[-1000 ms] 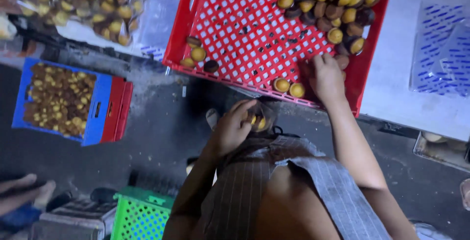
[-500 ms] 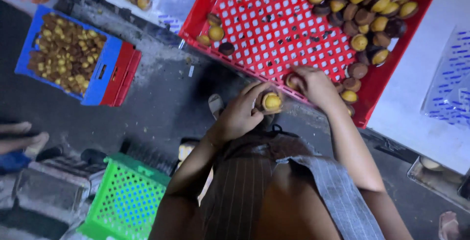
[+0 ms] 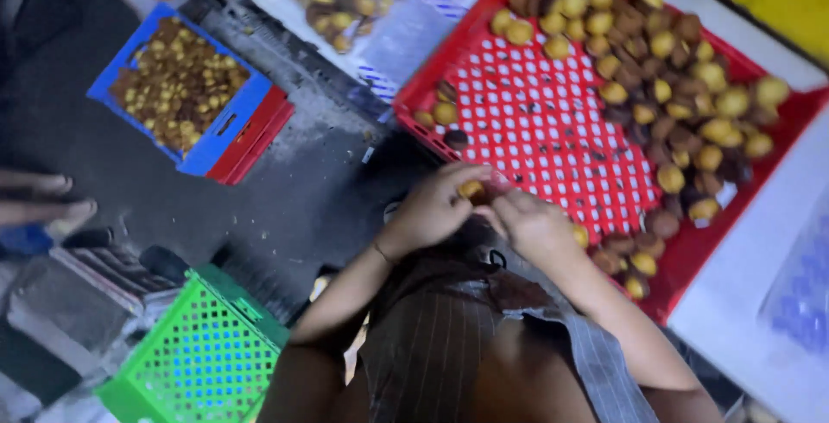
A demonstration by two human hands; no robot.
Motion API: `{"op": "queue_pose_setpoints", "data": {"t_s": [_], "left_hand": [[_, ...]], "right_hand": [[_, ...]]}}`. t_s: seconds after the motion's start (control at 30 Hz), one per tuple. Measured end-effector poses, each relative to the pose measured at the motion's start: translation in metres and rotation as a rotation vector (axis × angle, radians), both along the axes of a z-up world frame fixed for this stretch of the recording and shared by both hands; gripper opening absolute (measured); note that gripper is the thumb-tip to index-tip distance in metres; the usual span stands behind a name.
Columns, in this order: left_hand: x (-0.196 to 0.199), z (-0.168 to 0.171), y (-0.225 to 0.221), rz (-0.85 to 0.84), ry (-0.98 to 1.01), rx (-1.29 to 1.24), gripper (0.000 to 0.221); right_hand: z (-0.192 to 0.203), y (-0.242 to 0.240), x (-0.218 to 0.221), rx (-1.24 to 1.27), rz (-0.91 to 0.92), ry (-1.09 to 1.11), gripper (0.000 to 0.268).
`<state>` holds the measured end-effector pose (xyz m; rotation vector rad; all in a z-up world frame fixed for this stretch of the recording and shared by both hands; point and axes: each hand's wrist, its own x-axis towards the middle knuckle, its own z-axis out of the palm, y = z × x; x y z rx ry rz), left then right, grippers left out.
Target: The person picks up baked items from a red crate and places them into small plastic bags, then moves the filled bags to a larger stack.
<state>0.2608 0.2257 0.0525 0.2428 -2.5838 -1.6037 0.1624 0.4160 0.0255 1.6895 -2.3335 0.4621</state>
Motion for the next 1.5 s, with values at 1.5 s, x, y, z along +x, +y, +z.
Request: {"op": "queue_pose_setpoints", "data": {"t_s": [1.5], "left_hand": [[-0.089,-0.192,-0.303,0.670,0.235,0.362,0.076]], "right_hand": [[0.009,-0.293,-0.187,-0.585,-0.226,-0.812,0.033]]}}
